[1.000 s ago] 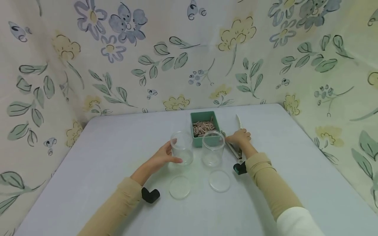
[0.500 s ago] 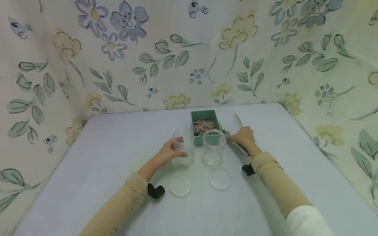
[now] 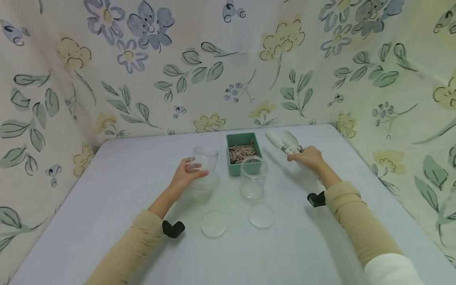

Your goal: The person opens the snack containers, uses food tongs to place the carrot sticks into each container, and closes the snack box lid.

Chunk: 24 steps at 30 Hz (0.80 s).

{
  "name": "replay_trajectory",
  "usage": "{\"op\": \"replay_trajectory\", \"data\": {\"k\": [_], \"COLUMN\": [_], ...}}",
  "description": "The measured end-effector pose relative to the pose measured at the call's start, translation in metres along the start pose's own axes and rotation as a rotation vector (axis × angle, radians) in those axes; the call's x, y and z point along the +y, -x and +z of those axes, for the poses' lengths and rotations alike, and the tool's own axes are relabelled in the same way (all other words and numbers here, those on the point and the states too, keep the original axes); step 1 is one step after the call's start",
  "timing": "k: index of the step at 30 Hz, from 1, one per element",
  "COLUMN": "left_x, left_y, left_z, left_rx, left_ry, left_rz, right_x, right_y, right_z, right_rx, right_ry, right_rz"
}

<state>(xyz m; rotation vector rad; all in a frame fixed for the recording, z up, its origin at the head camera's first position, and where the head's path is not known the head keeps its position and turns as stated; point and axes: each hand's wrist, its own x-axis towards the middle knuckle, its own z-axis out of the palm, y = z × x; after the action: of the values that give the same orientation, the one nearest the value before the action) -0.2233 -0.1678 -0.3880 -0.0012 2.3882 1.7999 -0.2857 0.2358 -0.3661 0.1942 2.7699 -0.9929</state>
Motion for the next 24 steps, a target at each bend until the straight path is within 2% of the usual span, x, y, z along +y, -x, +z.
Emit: {"op": "replay_trajectory", "data": {"k": [2,7,11,16,24], "left_x": [-0.001,-0.005,-0.008,-0.011,-0.007], "left_y": [0.000,0.002,0.005,0.011,0.007], "left_z": [-0.006,-0.017,-0.019,-0.021,-0.020], "left_rx": [0.020,0.040,0.029,0.013,0.025], "left_ry": [-0.032,-0.226,-0.277,-0.302,-0.352], "left_rz": [0.004,0.040,0.087,0.097,0.138], "right_x": [-0.001,-0.010,-0.023,-0.039,-0.068], "right_y": [0.000,0.004,0.010,0.019,0.015], "right_z": [-0.008,-0.025,-0.033,-0.032,-0.034], "right_rx": [-0.007,-0.025,0.010,0.028,-0.031], "right_ry": [-0.015,0.002,0.144,0.378,0.518], "right_rz": [-0.054,-0.258,-0.375,-0.452,-0.511]}}
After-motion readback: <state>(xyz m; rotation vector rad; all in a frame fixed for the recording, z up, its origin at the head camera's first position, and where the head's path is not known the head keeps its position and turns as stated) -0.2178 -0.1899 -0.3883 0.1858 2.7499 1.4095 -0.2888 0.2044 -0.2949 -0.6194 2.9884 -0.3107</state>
